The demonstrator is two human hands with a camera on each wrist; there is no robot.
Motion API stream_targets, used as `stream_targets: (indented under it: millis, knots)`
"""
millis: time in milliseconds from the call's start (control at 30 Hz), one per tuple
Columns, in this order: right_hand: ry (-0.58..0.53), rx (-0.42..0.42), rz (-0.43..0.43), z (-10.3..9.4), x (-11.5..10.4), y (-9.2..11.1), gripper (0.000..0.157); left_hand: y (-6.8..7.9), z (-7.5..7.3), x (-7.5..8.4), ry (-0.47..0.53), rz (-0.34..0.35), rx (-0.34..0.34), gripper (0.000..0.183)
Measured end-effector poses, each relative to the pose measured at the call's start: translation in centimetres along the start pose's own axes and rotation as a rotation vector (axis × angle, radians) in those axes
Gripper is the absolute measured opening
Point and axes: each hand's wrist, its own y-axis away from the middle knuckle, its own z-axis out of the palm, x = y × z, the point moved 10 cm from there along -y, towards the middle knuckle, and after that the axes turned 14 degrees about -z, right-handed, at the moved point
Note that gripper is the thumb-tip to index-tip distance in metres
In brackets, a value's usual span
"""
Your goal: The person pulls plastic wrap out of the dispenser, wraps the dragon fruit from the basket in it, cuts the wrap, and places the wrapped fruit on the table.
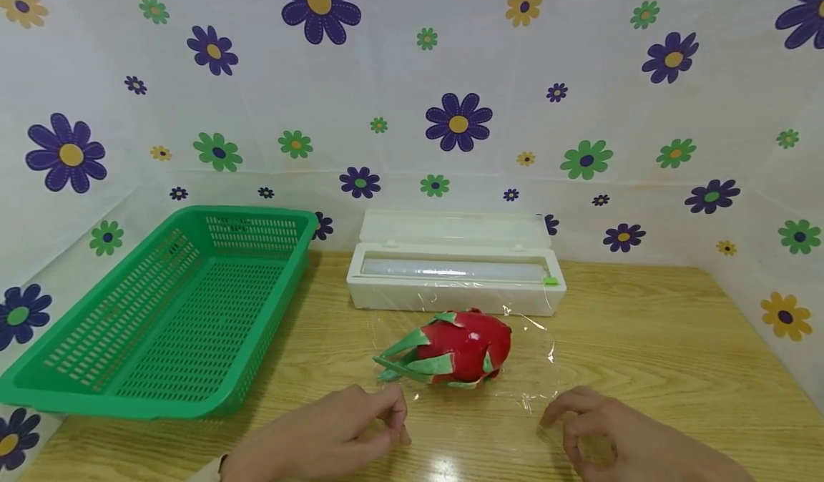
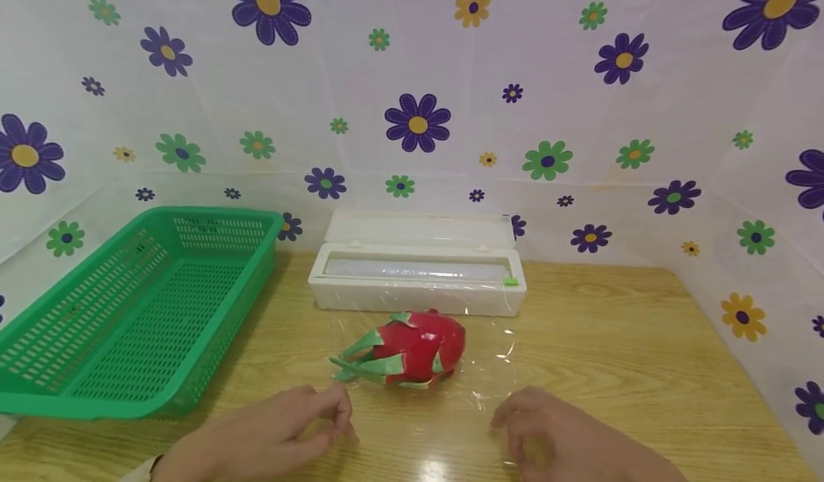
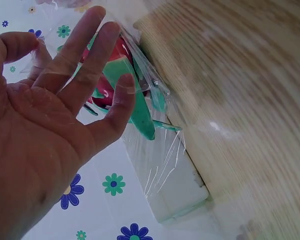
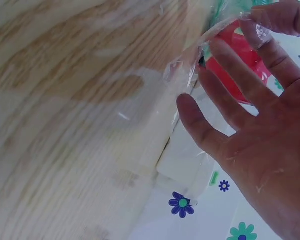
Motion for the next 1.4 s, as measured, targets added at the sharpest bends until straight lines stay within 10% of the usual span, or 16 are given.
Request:
stream_targets:
  millis: [533, 767, 1400]
  knots:
    - [-0.106, -0.060, 0.071, 0.3, -0.1, -0.1, 0.012, 0.8, -0.4, -0.5, 0.065, -0.016, -0.020, 0.007]
    - [0.048, -0.016, 0.011, -1.2, -1.3, 0.4, 0.018, 1.7, -2.2, 0.3, 0.063, -0.023, 0.080, 0.010]
    - [0.362, 0.181, -0.149, -5.3, -4.7, 1.1, 0.026, 3.4, -5.5, 2.4, 0.028, 0.240, 0.382, 0.017]
